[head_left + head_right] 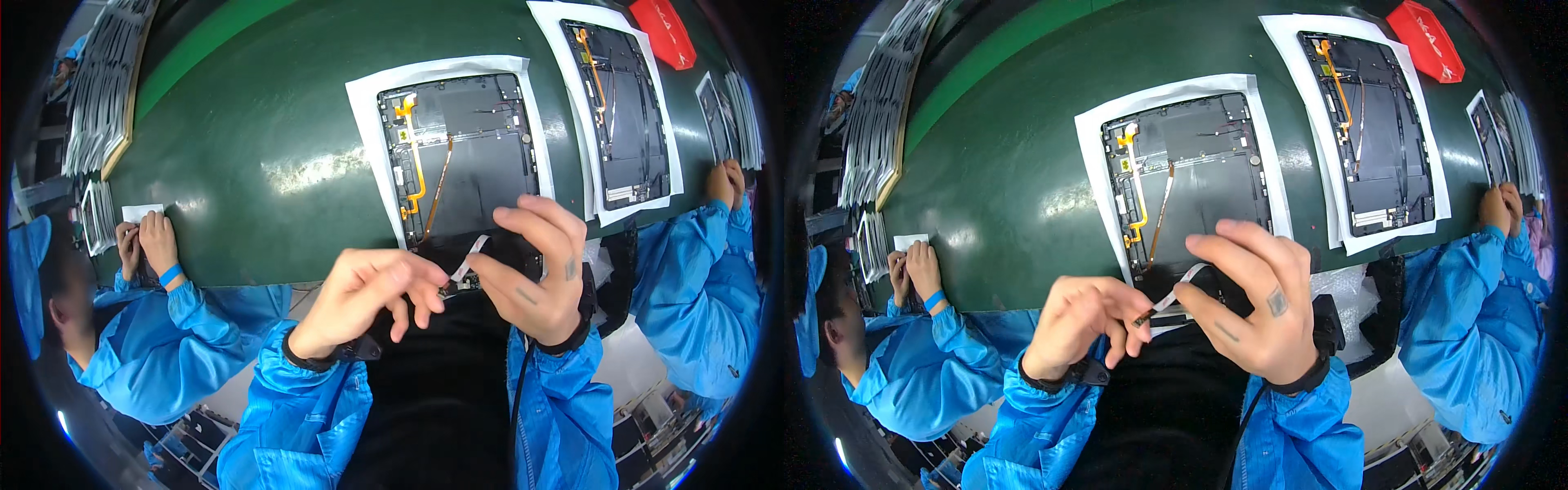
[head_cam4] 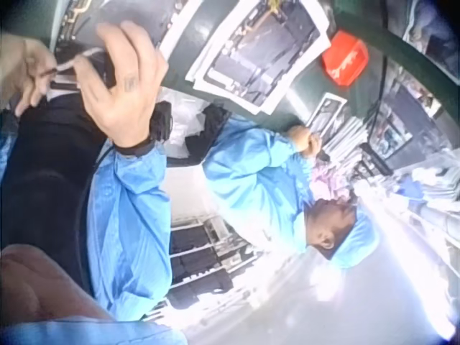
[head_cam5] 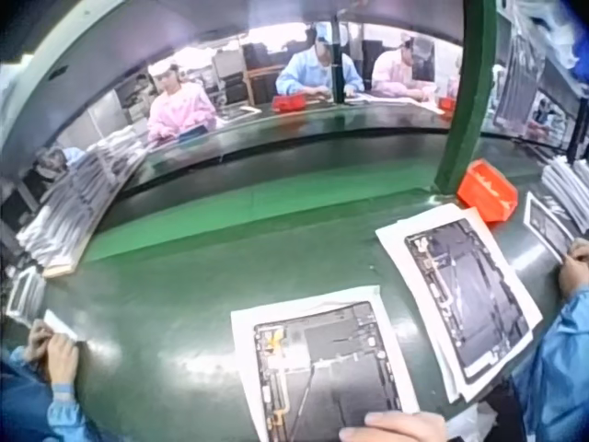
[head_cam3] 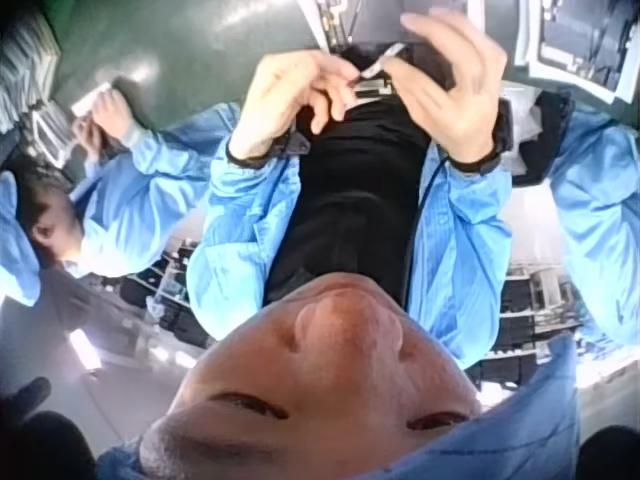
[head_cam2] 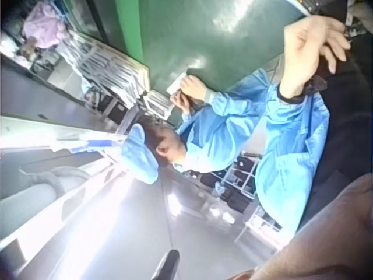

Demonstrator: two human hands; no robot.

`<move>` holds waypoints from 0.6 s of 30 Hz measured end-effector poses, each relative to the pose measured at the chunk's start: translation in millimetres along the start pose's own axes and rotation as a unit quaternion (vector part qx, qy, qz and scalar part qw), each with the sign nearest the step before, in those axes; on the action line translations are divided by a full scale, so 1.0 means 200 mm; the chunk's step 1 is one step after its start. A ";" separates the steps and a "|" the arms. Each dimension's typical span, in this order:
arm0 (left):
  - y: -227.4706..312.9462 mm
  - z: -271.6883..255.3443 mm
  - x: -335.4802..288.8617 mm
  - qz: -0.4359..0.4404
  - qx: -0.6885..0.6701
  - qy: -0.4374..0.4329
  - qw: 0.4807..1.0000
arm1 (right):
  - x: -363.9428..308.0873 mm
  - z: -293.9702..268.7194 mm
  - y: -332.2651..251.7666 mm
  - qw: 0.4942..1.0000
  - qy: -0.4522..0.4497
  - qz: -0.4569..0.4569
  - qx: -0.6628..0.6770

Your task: Assembling components inside tablet devices on a production line, connecting ribbon cables and applying adhesive/protective strips.

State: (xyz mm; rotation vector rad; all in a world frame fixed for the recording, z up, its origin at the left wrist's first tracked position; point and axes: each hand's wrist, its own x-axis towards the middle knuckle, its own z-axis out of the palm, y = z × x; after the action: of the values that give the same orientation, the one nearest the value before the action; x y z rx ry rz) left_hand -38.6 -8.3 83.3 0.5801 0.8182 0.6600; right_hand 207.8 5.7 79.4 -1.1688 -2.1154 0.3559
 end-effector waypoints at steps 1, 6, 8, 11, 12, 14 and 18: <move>0.01 0.03 -0.01 -0.019 0.046 0.016 0.999 | -0.01 0.00 0.00 1.000 0.002 -0.008 0.004; -0.02 0.09 -0.01 -0.020 0.080 0.040 0.996 | -0.03 0.02 -0.01 1.000 0.005 -0.018 0.000; -0.02 0.08 -0.02 -0.036 0.031 0.063 0.997 | -0.04 0.02 -0.02 0.999 0.002 -0.033 -0.010; 0.00 0.07 -0.02 -0.072 0.029 0.043 0.996 | -0.04 0.02 -0.03 0.999 -0.007 -0.045 -0.020; 0.00 0.08 -0.01 -0.096 0.032 0.037 0.994 | -0.05 0.02 -0.03 0.999 -0.008 -0.045 -0.020; -0.02 0.08 -0.01 -0.100 0.027 0.039 0.994 | -0.05 0.03 -0.04 0.999 -0.006 -0.046 -0.024; -0.09 0.08 -0.03 -0.033 0.019 0.045 0.998 | -0.05 0.02 -0.07 1.000 0.000 -0.015 0.007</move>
State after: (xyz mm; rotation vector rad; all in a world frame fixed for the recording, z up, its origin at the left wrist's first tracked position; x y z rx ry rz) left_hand -22.8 -28.8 82.8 0.5582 0.9317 0.6138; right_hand 199.9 -10.0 78.4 -1.1286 -2.1243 0.3575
